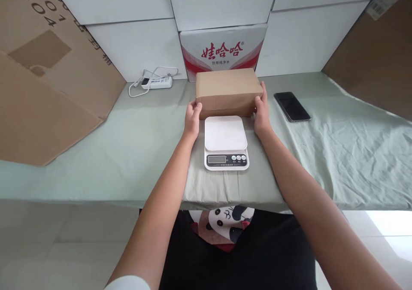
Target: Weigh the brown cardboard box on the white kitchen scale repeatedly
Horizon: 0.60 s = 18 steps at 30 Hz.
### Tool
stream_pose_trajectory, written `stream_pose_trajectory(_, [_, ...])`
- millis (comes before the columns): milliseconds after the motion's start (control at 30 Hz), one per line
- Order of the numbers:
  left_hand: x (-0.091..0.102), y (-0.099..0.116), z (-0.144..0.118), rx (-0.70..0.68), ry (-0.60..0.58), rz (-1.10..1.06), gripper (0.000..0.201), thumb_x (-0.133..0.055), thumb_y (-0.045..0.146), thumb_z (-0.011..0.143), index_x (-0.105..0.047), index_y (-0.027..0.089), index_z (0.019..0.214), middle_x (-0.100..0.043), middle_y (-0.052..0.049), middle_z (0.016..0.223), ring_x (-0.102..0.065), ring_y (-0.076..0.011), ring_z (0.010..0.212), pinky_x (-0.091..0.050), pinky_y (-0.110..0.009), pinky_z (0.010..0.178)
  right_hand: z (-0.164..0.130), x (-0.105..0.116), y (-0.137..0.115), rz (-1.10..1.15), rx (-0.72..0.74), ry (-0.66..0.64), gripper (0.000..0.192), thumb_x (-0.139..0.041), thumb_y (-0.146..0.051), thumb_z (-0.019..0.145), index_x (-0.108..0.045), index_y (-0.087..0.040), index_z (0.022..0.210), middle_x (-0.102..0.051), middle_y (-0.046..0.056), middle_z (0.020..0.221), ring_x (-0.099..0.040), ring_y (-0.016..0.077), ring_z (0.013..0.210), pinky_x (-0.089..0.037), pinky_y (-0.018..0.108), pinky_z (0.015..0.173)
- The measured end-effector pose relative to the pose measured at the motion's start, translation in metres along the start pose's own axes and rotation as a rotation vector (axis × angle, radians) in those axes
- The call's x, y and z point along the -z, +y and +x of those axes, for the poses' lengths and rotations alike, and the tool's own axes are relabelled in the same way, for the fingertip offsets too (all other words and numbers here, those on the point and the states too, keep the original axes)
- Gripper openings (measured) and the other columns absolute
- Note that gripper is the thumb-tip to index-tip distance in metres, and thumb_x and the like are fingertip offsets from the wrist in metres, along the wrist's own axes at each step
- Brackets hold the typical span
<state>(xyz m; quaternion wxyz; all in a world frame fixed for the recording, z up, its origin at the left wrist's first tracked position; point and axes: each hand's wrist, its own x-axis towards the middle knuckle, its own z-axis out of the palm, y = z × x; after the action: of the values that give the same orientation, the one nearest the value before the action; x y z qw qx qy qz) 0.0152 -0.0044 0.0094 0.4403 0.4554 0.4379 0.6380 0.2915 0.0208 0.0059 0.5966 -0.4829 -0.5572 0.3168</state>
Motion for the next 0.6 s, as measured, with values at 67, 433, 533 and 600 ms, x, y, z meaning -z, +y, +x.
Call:
stream_pose_trajectory(67, [0.001,0.002,0.001,0.010,0.030,0.035,0.069,-0.080,0.074,0.097,-0.065,0.026,0.144,-0.070,-0.015,0.169,-0.056,-0.0370,0.172,-0.045,-0.052,0.144,-0.001,0.000,-0.007,0.038,-0.033,-0.002,0.085,-0.056,-0.089,0.092,-0.057,-0.050,0.168,-0.057,-0.006,0.183,-0.046,0.0344,0.178,-0.051,0.062,0.142])
stream_pose_trajectory(433, [0.081,-0.025,0.045,-0.025,0.242,0.117,0.087,-0.022,0.081,0.114,-0.024,0.028,0.182,-0.031,-0.012,0.198,-0.019,-0.0282,0.190,-0.026,-0.058,0.153,0.023,0.030,0.029,0.035,-0.044,0.037,0.106,-0.043,-0.096,0.095,-0.025,-0.045,0.186,-0.058,0.008,0.184,-0.072,0.0376,0.152,-0.062,0.064,0.119])
stream_pose_trajectory(533, [0.069,-0.022,0.039,0.000,0.253,0.007,0.091,-0.048,0.092,0.102,-0.043,0.037,0.174,-0.048,-0.009,0.190,-0.032,-0.0262,0.186,-0.038,-0.049,0.149,0.020,0.021,0.031,0.048,0.004,-0.013,0.105,-0.047,-0.095,0.094,-0.031,-0.045,0.185,-0.058,0.004,0.185,-0.072,0.0345,0.147,-0.065,0.058,0.115])
stream_pose_trajectory(600, [0.054,-0.018,0.032,0.022,0.228,-0.045,0.086,-0.059,0.089,0.098,-0.054,0.036,0.166,-0.055,-0.010,0.185,-0.040,-0.0262,0.182,-0.043,-0.045,0.145,0.016,0.015,0.026,0.072,0.005,-0.012,0.107,-0.053,-0.094,0.091,-0.035,-0.043,0.184,-0.060,0.003,0.184,-0.072,0.0339,0.145,-0.067,0.054,0.110])
